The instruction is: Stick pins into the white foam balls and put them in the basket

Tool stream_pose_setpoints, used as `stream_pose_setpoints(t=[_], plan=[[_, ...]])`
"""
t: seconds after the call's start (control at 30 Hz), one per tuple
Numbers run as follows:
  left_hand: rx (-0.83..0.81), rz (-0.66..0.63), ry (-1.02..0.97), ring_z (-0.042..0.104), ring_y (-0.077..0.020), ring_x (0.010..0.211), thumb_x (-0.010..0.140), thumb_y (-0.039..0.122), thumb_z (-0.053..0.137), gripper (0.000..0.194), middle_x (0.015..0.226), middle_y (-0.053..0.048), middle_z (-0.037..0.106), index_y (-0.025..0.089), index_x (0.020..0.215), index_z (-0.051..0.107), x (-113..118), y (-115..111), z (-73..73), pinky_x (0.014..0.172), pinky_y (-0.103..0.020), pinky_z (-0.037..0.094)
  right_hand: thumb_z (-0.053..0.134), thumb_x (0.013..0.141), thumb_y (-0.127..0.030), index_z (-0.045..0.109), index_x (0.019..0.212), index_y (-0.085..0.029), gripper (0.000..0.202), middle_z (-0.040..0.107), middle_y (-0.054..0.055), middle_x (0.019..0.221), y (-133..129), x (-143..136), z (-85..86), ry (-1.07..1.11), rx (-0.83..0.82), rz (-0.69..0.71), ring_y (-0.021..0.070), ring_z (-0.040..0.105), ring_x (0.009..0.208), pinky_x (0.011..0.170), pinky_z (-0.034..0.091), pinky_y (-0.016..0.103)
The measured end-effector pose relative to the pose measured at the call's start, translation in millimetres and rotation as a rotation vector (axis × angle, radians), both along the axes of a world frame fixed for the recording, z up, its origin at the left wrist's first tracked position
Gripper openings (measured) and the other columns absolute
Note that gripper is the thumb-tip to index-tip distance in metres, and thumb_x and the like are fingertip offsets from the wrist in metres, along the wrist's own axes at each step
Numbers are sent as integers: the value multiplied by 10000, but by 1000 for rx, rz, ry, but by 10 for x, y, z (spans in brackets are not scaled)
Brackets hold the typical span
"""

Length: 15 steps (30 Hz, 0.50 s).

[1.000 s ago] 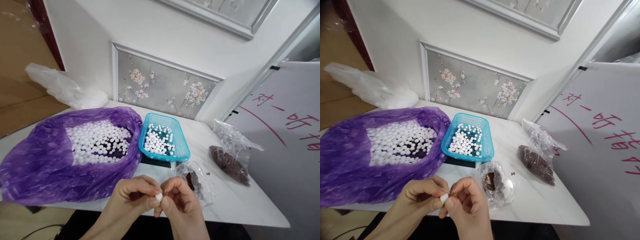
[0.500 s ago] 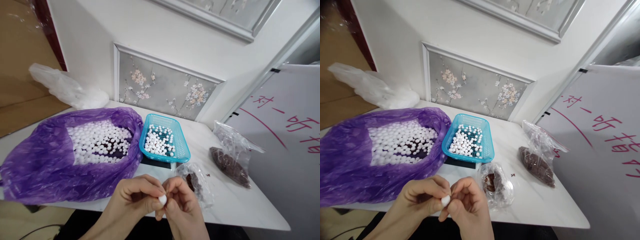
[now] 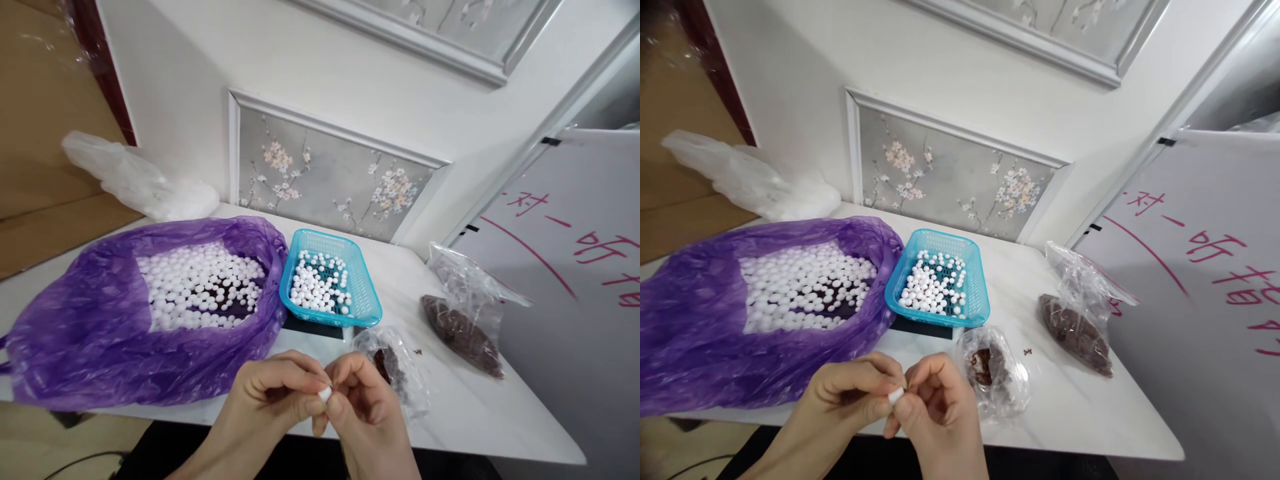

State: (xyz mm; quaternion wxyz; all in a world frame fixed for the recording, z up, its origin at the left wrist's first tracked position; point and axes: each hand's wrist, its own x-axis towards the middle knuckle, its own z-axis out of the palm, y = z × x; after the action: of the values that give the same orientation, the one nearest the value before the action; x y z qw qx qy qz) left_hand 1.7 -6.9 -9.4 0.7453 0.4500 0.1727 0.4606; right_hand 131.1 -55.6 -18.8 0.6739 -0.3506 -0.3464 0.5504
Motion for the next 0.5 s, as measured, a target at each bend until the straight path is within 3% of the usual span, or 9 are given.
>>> stream_pose_setpoints(t=[0.1, 0.2, 0.27, 0.37, 0.5], plan=[[-21, -5, -45, 638, -77, 579, 788, 136, 778, 138, 806, 10, 696, 264, 779, 828, -2, 10, -5, 595, -211, 543, 816, 792, -304, 634, 809, -210, 205, 652, -53, 702, -2, -30, 5, 13, 10, -47, 58, 618, 539, 554, 491, 173], [-13, -24, -92, 645, -79, 594, 806, 163, 770, 126, 804, 14, 705, 278, 806, 824, -7, 21, 27, 641, -227, 550, 794, 802, -381, 679, 848, -214, 208, 673, -27, 725, -8, -21, 29, 41, 34, -4, 87, 638, 548, 558, 500, 208], [26, -17, -102, 657, -90, 640, 797, 156, 779, 130, 787, 10, 713, 277, 811, 825, -10, 27, 44, 685, -229, 549, 747, 838, -422, 699, 880, -213, 219, 690, 0, 736, -21, 19, 42, -53, 46, -47, 119, 655, 598, 601, 515, 242], [63, 20, -80, 671, -104, 678, 788, 136, 782, 144, 800, 2, 712, 269, 824, 824, -15, 19, 36, 686, -221, 546, 663, 909, -398, 687, 894, -221, 179, 664, -5, 662, -70, 159, 50, -311, 42, -247, 135, 624, 613, 623, 502, 252], [57, 100, 45, 678, -108, 656, 817, 153, 750, 99, 807, 5, 695, 238, 810, 801, -46, 49, 26, 661, -219, 554, 578, 943, -349, 666, 931, -240, 141, 636, -13, 669, -170, 553, 53, -722, -1, -527, 150, 587, 609, 606, 495, 251]])
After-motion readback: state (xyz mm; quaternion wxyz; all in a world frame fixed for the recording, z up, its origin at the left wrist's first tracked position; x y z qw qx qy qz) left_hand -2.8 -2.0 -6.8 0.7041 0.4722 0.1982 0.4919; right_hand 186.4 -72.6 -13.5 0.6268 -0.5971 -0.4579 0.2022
